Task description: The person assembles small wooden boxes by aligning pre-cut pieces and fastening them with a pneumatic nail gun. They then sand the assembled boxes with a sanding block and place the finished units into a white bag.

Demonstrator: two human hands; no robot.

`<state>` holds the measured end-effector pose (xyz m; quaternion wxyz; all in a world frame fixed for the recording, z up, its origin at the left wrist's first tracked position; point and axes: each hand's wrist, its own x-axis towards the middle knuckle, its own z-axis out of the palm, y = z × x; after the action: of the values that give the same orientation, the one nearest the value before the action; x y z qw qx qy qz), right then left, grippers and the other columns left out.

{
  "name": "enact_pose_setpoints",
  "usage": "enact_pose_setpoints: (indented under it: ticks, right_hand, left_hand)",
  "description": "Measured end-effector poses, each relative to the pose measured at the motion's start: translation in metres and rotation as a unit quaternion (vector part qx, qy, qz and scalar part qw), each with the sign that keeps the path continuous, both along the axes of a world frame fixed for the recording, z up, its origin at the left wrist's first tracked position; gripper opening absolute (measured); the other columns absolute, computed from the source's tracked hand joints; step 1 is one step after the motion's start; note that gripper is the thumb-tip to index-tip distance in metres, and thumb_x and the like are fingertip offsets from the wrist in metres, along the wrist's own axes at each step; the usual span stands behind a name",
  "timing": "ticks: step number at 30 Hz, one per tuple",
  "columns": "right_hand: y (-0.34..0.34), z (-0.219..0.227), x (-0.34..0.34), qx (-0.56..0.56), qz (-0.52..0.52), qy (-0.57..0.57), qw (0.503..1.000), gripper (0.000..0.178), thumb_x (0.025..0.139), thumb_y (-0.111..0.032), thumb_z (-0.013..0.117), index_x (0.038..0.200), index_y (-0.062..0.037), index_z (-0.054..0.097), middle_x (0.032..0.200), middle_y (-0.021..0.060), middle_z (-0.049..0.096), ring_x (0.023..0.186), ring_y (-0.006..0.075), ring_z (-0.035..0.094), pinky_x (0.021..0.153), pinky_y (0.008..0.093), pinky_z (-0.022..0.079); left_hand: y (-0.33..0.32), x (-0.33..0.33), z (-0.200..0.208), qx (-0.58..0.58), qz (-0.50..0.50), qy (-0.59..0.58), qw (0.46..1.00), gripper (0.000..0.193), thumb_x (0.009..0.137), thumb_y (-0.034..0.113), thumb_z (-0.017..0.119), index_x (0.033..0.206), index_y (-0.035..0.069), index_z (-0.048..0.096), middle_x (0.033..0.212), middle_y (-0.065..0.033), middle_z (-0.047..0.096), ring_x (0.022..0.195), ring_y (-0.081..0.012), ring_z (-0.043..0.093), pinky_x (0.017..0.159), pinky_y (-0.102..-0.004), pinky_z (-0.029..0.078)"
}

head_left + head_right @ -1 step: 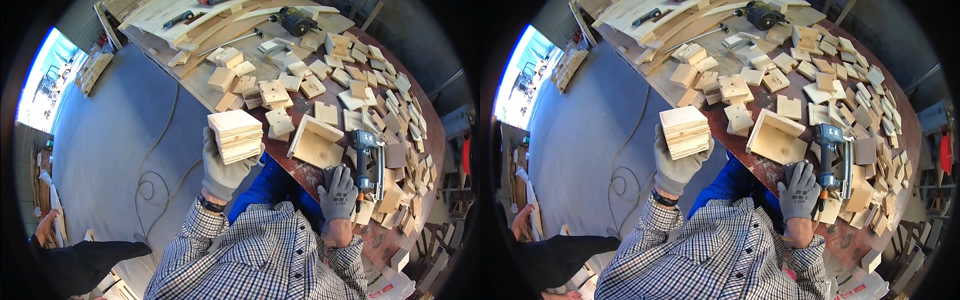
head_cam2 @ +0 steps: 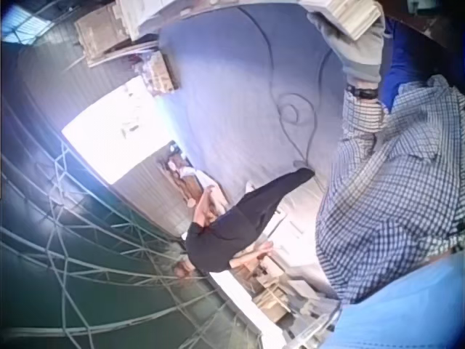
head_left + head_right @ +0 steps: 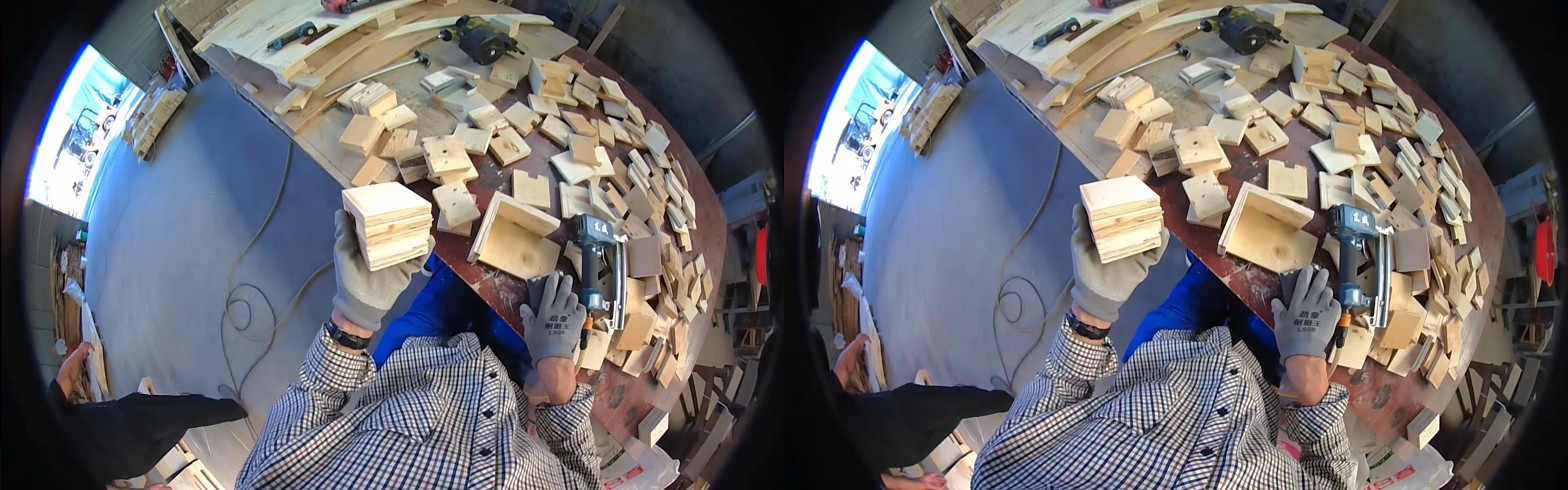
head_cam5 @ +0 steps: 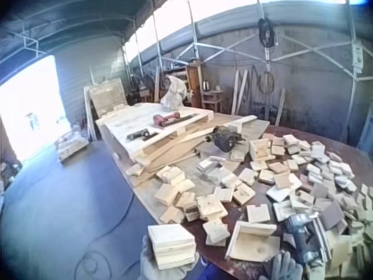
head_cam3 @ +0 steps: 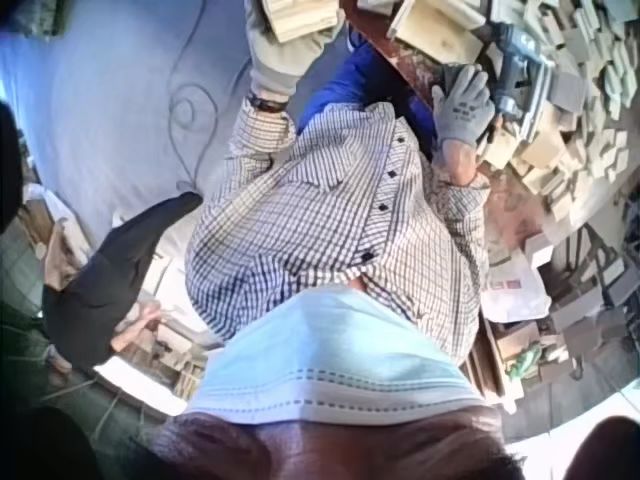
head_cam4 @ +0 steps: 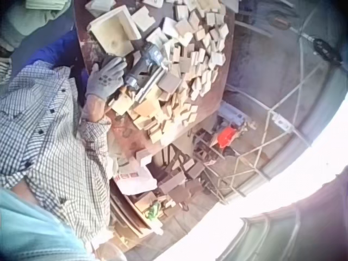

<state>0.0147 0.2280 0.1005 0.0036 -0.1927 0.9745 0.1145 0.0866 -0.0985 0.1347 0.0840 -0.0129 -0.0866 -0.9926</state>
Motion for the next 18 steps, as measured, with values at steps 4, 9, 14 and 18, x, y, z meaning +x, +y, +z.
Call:
enact_pose_setpoints:
  ticks: [4, 9, 14, 18]
  right_hand:
    - [-0.011, 0.018, -0.023, 0.08, -0.083, -0.127, 0.985, 0.106, 0.09, -0.06, 0.073, 0.163, 0.001, 0.029, 0.126, 0.0173, 0.065, 0.109, 0.028, 0.063, 0.095, 0.0431, 0.047]
    - [0.004, 0.001, -0.009, -0.026, -0.016, -0.043, 0.999, 0.106, 0.086, -0.055, 0.077, 0.161, 0.0049, 0.031, 0.112, 0.017, 0.067, 0.101, 0.0325, 0.063, 0.091, 0.047, 0.045]
    - [-0.003, 0.062, 0.012, -0.47, 0.0, -0.074, 0.88, 0.098, 0.09, -0.036, 0.075, 0.163, 0.0083, 0.026, 0.124, 0.0239, 0.063, 0.109, 0.0403, 0.062, 0.102, 0.0515, 0.045]
    - [-0.041, 0.111, 0.013, -0.713, 0.065, -0.052, 0.696, 0.089, 0.096, -0.028, 0.069, 0.163, 0.0113, 0.025, 0.132, 0.0284, 0.055, 0.12, 0.043, 0.056, 0.107, 0.0487, 0.044]
  left_hand:
    - [0.01, -0.011, 0.022, -0.03, 0.035, -0.025, 0.999, 0.07, 0.108, 0.064, 0.044, 0.156, 0.014, 0.051, 0.158, -0.0152, 0.054, 0.141, -0.0391, 0.055, 0.119, -0.0617, 0.041]
    - [0.012, -0.02, 0.038, -0.068, 0.059, -0.021, 0.996, 0.066, 0.109, 0.059, 0.046, 0.158, 0.013, 0.046, 0.161, -0.0142, 0.051, 0.147, -0.04, 0.05, 0.122, -0.0668, 0.037]
    - [0.037, -0.035, 0.05, -0.109, 0.078, -0.041, 0.99, 0.061, 0.107, 0.048, 0.059, 0.157, 0.016, 0.045, 0.157, -0.0121, 0.054, 0.144, -0.0389, 0.053, 0.116, -0.0644, 0.047]
    - [0.074, -0.055, 0.048, -0.156, 0.026, -0.049, 0.986, 0.064, 0.106, 0.049, 0.062, 0.157, 0.014, 0.045, 0.156, -0.0107, 0.054, 0.139, -0.031, 0.057, 0.118, -0.052, 0.048]
